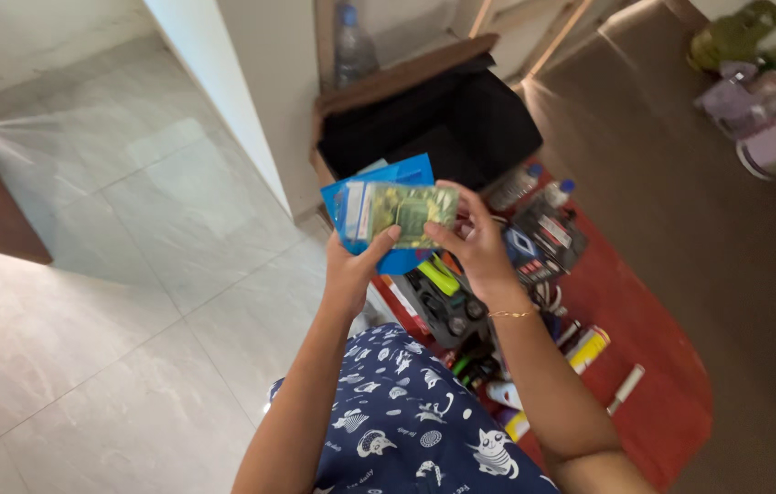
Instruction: The person empties a black toolbox by removing items one by one and placing them on a red table. They handle a coiled white cable, a yellow caulking gun, water bottles, a green tool, a roll of tape, a box of gloves, and several other small tools and containers. The person arranges the items on the table but does not return them to the toolbox within the clip.
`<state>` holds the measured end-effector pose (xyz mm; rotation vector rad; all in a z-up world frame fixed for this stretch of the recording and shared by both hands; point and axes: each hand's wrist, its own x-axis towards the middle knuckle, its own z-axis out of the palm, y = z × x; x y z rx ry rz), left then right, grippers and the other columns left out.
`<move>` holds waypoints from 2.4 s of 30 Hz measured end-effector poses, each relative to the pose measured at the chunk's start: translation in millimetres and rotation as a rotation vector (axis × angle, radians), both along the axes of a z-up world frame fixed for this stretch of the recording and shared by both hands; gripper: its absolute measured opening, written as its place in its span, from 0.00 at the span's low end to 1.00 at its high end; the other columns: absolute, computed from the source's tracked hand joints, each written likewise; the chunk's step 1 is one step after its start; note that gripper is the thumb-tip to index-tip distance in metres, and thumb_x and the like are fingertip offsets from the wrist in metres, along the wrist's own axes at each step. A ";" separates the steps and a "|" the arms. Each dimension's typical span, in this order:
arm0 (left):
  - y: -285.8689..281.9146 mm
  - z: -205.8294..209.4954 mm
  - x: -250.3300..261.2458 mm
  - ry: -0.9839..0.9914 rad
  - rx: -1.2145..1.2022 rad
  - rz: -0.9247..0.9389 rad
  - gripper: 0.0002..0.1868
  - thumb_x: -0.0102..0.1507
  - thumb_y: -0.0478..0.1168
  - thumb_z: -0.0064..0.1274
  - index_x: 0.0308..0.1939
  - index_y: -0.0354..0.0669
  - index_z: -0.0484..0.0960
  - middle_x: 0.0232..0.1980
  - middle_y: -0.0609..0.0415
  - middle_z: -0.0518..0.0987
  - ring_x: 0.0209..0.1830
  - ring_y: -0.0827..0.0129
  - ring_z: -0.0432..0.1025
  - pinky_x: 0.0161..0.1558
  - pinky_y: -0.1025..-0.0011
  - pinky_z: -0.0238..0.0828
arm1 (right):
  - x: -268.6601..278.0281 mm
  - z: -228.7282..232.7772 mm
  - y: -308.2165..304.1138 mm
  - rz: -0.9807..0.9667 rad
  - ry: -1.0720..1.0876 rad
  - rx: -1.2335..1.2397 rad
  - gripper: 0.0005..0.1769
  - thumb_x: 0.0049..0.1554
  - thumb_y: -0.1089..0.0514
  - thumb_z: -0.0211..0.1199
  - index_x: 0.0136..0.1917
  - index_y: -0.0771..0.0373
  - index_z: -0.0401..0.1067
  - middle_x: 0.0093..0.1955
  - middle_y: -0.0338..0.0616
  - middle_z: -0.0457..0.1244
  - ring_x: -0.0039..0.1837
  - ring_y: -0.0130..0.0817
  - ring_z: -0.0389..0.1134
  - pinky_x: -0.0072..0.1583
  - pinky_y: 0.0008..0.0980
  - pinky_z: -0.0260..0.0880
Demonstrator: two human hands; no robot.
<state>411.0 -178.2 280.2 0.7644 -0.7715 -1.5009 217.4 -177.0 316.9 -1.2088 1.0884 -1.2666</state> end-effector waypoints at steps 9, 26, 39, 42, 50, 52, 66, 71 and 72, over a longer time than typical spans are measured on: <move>49.4 -17.1 -40.5 -0.061 0.233 -0.161 0.19 0.60 0.35 0.63 0.54 0.35 0.79 0.46 0.51 0.82 0.39 0.72 0.76 0.37 0.70 0.75 | -59.6 -20.8 48.6 0.133 -0.229 0.418 0.38 0.55 0.65 0.65 0.75 0.62 0.56 0.61 0.47 0.65 0.60 0.34 0.70 0.58 0.36 0.75; 188.4 -194.7 -255.8 -0.356 0.260 -0.203 0.24 0.58 0.36 0.63 0.57 0.33 0.76 0.43 0.54 0.80 0.42 0.74 0.74 0.45 0.72 0.73 | -302.7 -194.6 224.8 -0.079 -0.258 0.622 0.29 0.57 0.64 0.64 0.70 0.54 0.60 0.58 0.39 0.66 0.55 0.27 0.71 0.53 0.33 0.75; 227.8 -221.0 -268.6 -0.327 0.409 -0.019 0.25 0.63 0.40 0.57 0.64 0.39 0.74 0.55 0.48 0.82 0.53 0.70 0.74 0.52 0.72 0.71 | -365.1 -221.9 128.7 -0.382 -0.463 0.434 0.22 0.57 0.64 0.65 0.63 0.55 0.64 0.53 0.39 0.68 0.49 0.29 0.70 0.43 0.27 0.66; 195.0 -204.5 -290.7 -0.237 0.298 -0.031 0.25 0.63 0.39 0.57 0.64 0.38 0.73 0.59 0.49 0.81 0.56 0.70 0.75 0.57 0.71 0.72 | -360.2 -235.0 73.5 -0.356 -0.525 0.343 0.12 0.59 0.64 0.66 0.57 0.60 0.71 0.50 0.39 0.69 0.48 0.29 0.71 0.44 0.28 0.67; 124.0 -168.8 -323.0 -0.157 0.249 -0.100 0.27 0.63 0.36 0.56 0.66 0.37 0.72 0.62 0.46 0.78 0.59 0.67 0.73 0.60 0.70 0.69 | -356.4 -297.6 -18.1 -0.726 -0.117 0.555 0.19 0.52 0.62 0.73 0.54 0.66 0.70 0.51 0.48 0.68 0.45 0.34 0.68 0.40 0.37 0.65; 123.2 -169.4 -321.8 -0.161 0.262 -0.100 0.27 0.63 0.37 0.56 0.67 0.37 0.72 0.62 0.45 0.78 0.59 0.67 0.72 0.60 0.69 0.68 | -349.8 -307.6 -9.7 -0.820 0.156 0.530 0.25 0.48 0.58 0.78 0.55 0.65 0.70 0.52 0.46 0.67 0.46 0.29 0.69 0.44 0.32 0.71; 111.4 -172.8 -340.2 -0.153 0.292 -0.114 0.29 0.62 0.38 0.56 0.68 0.41 0.71 0.61 0.48 0.78 0.56 0.69 0.73 0.54 0.71 0.69 | -335.5 -288.3 40.1 -0.586 0.582 0.037 0.36 0.48 0.56 0.78 0.66 0.68 0.69 0.58 0.48 0.67 0.58 0.37 0.67 0.58 0.35 0.68; 112.1 -176.7 -336.1 -0.170 0.308 -0.088 0.31 0.62 0.37 0.56 0.69 0.41 0.70 0.61 0.49 0.78 0.55 0.70 0.73 0.52 0.71 0.69 | -322.2 -272.9 55.9 -0.672 1.008 -0.134 0.34 0.47 0.54 0.81 0.64 0.68 0.74 0.59 0.52 0.64 0.60 0.51 0.63 0.58 0.44 0.64; 113.0 -177.3 -334.7 -0.171 0.305 -0.081 0.31 0.62 0.37 0.56 0.70 0.42 0.69 0.62 0.51 0.78 0.56 0.70 0.73 0.52 0.71 0.69 | -313.2 -271.3 60.1 -0.610 0.721 -0.068 0.31 0.51 0.55 0.77 0.64 0.67 0.73 0.59 0.50 0.65 0.59 0.45 0.65 0.58 0.39 0.67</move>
